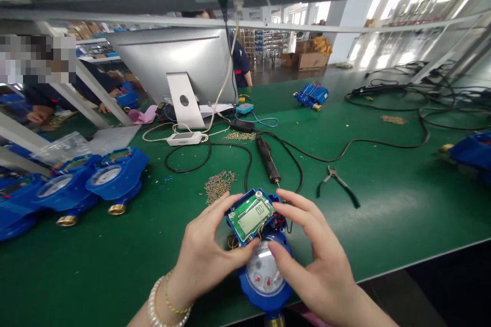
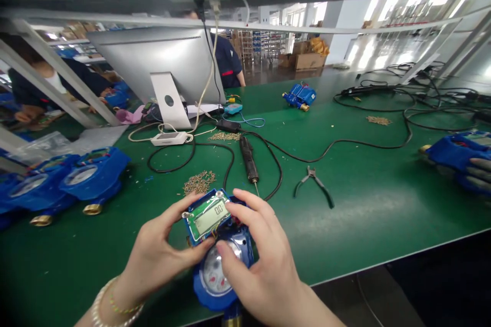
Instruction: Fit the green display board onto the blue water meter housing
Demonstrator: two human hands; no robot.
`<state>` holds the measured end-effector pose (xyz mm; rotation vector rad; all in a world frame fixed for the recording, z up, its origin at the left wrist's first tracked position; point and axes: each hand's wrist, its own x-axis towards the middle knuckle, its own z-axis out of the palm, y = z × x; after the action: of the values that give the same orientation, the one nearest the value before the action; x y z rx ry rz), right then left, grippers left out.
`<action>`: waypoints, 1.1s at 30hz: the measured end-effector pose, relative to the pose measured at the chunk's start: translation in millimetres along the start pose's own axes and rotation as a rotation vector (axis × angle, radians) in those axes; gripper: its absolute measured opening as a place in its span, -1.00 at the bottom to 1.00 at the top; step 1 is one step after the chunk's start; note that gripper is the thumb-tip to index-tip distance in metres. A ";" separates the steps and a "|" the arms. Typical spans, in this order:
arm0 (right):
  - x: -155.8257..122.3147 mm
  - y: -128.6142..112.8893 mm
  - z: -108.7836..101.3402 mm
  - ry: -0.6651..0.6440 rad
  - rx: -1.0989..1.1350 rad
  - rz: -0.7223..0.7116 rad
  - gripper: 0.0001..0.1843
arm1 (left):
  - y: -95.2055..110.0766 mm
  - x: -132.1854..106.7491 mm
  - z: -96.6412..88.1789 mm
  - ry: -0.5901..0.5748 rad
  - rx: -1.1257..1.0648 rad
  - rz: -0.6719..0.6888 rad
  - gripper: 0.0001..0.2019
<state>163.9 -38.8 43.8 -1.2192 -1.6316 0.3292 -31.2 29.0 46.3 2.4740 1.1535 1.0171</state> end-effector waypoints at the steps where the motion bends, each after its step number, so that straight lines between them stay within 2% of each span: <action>1: -1.4 -0.6 3.0 -0.007 -0.015 0.003 -0.46 | 0.5 -0.7 -0.7 -0.001 0.007 0.001 -0.39; 6: 1.4 2.1 11.8 -0.001 -0.036 -0.014 -0.47 | 1.4 -2.8 -2.6 -0.015 -0.005 -0.015 -0.35; 15: 2.4 4.5 13.6 0.004 -0.034 -0.048 -0.52 | 4.1 -3.4 -3.1 -0.042 -0.102 -0.074 -0.33; 17: 1.9 3.0 12.2 0.040 -0.067 -0.076 -0.55 | 4.5 -3.9 -3.0 -0.048 -0.137 -0.111 -0.32; 20: -0.5 -0.3 11.6 0.167 -0.139 -0.160 -0.69 | 5.6 -4.5 -0.8 -0.039 -0.182 -0.197 -0.31; 22: -2.9 -1.7 13.9 0.182 -0.161 -0.190 -0.78 | 6.5 -5.5 1.9 -0.013 -0.210 -0.247 -0.32; 26: -6.1 -1.8 22.4 0.145 -0.149 -0.131 -0.80 | 6.8 -11.2 8.8 0.066 -0.230 -0.311 -0.30; 33: -7.4 -2.1 27.6 0.124 -0.157 -0.036 -0.79 | 4.3 -20.1 17.1 0.151 -0.155 -0.295 -0.29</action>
<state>139.3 -36.7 29.1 -1.2989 -1.5930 0.1019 -26.1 12.6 25.8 2.0620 1.3771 1.1699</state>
